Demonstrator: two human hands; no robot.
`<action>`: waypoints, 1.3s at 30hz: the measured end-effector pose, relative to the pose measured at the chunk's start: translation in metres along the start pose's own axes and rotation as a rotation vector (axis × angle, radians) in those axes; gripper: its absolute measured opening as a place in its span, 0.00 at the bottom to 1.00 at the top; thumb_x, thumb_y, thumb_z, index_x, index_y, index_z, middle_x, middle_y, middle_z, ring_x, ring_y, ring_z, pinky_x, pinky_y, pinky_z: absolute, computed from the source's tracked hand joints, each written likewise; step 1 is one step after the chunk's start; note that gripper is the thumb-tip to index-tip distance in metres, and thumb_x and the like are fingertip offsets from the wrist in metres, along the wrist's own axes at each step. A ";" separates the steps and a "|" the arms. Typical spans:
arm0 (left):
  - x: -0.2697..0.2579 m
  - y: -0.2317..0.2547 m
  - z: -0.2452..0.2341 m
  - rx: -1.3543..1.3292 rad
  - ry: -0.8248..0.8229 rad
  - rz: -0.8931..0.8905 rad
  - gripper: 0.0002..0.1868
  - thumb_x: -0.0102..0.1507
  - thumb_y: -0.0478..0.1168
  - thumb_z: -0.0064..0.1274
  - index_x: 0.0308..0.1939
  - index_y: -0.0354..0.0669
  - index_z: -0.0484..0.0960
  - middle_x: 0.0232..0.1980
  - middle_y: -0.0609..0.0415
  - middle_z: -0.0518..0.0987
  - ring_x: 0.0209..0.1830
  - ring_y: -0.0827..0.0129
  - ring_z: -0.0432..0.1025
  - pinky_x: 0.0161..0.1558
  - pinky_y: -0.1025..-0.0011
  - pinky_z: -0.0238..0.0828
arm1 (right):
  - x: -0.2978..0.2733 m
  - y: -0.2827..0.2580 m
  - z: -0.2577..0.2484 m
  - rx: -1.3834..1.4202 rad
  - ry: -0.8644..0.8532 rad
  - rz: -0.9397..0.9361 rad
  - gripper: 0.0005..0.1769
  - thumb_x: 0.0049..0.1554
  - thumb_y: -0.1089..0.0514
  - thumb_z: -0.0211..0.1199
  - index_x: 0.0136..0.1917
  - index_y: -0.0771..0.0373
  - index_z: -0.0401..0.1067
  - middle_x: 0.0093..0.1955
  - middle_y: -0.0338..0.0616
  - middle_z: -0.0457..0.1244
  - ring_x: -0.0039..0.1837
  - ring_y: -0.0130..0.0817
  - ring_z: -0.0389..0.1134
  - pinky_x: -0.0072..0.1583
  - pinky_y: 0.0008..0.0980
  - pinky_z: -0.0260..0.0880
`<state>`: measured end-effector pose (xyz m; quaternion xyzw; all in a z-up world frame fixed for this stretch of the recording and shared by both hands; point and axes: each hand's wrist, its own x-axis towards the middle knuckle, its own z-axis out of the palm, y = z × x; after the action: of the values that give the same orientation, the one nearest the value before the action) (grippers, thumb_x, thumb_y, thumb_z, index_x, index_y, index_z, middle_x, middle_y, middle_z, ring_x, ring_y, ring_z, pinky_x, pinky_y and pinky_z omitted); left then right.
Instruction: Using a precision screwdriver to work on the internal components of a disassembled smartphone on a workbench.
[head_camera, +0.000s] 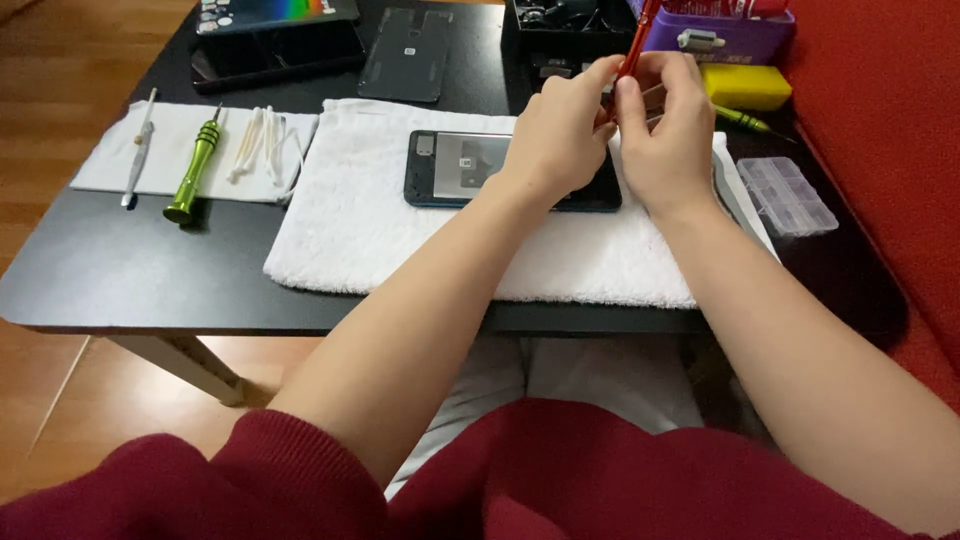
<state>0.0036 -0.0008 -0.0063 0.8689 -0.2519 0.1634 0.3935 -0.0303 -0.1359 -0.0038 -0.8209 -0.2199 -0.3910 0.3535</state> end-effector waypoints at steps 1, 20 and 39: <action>-0.001 0.000 0.001 -0.002 0.000 -0.002 0.29 0.63 0.37 0.53 0.69 0.58 0.69 0.44 0.49 0.85 0.43 0.50 0.81 0.40 0.51 0.76 | -0.001 -0.001 -0.001 0.000 -0.003 0.001 0.05 0.69 0.64 0.55 0.57 0.66 0.68 0.53 0.46 0.61 0.46 0.37 0.67 0.45 0.35 0.68; -0.003 0.001 -0.001 0.034 -0.051 -0.004 0.31 0.65 0.35 0.44 0.72 0.64 0.65 0.43 0.52 0.83 0.40 0.49 0.77 0.34 0.52 0.72 | 0.000 -0.010 -0.004 0.016 0.036 -0.003 0.03 0.67 0.66 0.60 0.55 0.65 0.70 0.50 0.44 0.62 0.46 0.34 0.68 0.44 0.31 0.70; -0.005 0.008 -0.004 0.044 -0.137 0.036 0.31 0.64 0.25 0.39 0.67 0.60 0.70 0.53 0.53 0.76 0.52 0.56 0.72 0.32 0.55 0.72 | -0.008 0.014 -0.105 0.036 0.010 0.184 0.06 0.81 0.66 0.47 0.62 0.65 0.65 0.50 0.50 0.64 0.41 0.29 0.66 0.44 0.25 0.73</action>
<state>-0.0054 -0.0004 -0.0017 0.8819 -0.2902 0.1159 0.3531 -0.0771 -0.2248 0.0311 -0.8293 -0.1486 -0.3569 0.4036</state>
